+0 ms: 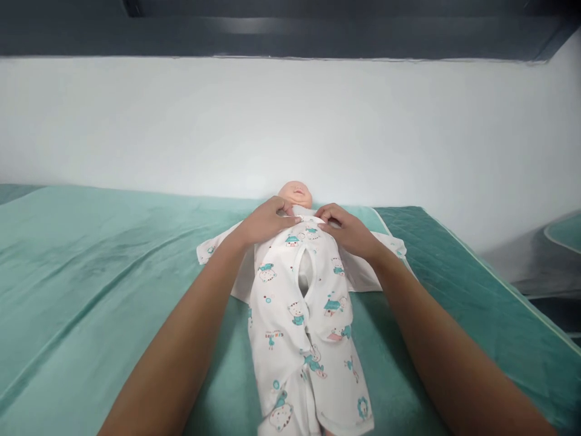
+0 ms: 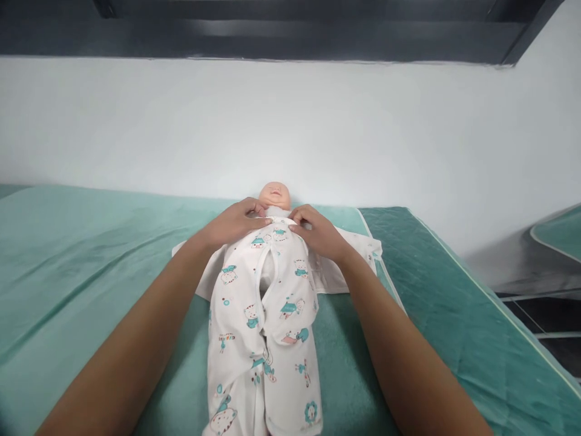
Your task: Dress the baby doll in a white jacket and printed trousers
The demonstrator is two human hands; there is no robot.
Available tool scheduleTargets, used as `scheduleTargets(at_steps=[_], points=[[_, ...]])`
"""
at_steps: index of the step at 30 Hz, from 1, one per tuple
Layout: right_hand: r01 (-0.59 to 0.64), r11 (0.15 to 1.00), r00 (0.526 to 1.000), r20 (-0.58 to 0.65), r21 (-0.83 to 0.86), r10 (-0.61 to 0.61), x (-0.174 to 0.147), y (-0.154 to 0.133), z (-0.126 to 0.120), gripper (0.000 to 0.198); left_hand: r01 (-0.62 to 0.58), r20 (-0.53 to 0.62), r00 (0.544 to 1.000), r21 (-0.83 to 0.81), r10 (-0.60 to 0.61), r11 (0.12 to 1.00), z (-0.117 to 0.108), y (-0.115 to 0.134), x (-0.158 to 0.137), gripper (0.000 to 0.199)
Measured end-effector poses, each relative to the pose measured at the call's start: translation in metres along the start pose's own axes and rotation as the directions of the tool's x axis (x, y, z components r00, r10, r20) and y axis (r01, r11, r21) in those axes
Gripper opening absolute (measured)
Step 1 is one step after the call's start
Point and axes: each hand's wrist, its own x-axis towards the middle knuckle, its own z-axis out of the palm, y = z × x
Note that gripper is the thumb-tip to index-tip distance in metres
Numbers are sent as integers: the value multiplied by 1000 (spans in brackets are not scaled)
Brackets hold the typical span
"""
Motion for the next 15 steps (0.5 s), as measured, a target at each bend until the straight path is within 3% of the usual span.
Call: scheduleTargets(at_steps=[3,9,12,15], points=[[-114,994,990,-88,-1,113,9,6,3,22,1,8,1000,68,-2,998,1,-1,11,17],[-309,940,923,-284,-142,260,26,18,17,20,52,-185,982,50,-42,997,16,-13,30,10],[-250,948,933,-312,-199,180,24,26,21,17,55,-177,983,-20,-57,998,21,-18,30,5],[-93,948,965,-263,-305,10,9,31,20,23,25,-214,976,-55,-36,998,22,-23,19,17]])
